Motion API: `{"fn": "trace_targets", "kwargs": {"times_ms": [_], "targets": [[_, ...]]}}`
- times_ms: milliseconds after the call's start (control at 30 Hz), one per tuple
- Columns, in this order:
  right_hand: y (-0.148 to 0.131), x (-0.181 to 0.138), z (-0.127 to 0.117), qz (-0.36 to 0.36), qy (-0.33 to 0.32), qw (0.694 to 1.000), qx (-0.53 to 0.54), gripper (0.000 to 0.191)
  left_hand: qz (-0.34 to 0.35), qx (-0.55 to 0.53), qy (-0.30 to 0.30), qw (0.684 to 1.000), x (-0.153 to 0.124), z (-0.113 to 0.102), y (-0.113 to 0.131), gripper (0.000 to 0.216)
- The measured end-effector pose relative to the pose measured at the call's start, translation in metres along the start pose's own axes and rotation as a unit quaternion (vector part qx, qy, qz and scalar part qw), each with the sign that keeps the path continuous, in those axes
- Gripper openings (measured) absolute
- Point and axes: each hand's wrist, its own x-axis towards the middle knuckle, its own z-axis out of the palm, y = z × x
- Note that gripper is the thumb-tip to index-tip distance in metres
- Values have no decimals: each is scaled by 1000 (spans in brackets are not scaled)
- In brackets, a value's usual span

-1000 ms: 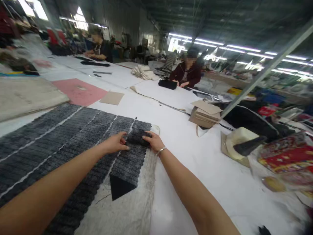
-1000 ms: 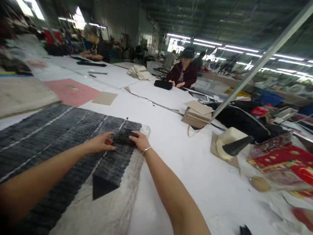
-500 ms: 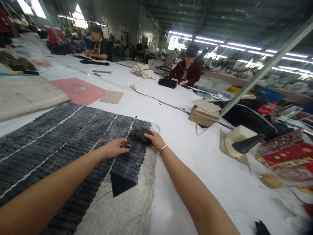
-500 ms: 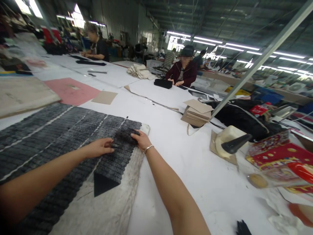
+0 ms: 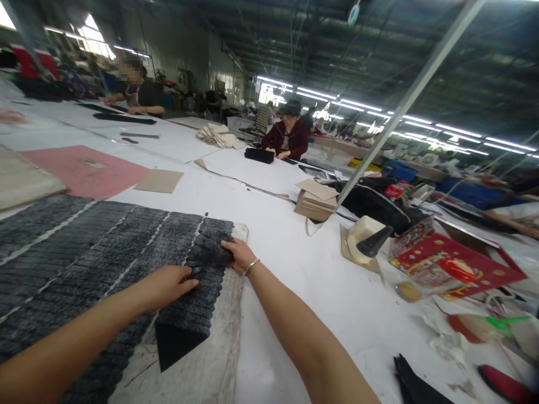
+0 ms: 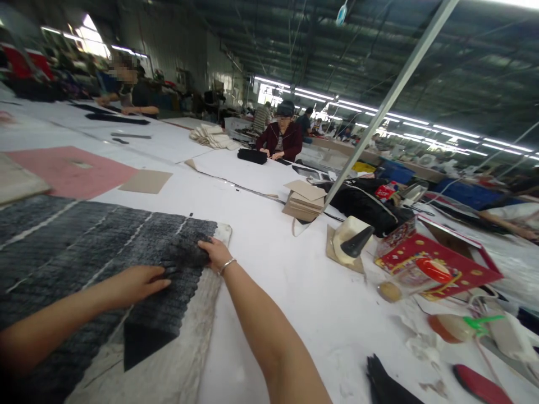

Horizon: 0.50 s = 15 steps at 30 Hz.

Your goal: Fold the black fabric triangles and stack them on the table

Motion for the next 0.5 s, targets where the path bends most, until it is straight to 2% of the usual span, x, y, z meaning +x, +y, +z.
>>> {"fn": "trace_targets", "kwargs": {"times_ms": [167, 333, 500], "targets": [[4, 0, 5, 24, 3, 999, 29, 20, -5, 38, 2, 999, -3, 1, -4, 32], [5, 0, 4, 50, -12, 997, 60, 16, -12, -7, 3, 1000, -9, 0, -6, 22], [3, -2, 1, 63, -17, 996, 68, 16, -3, -60, -2, 998, -18, 1, -8, 33]]}}
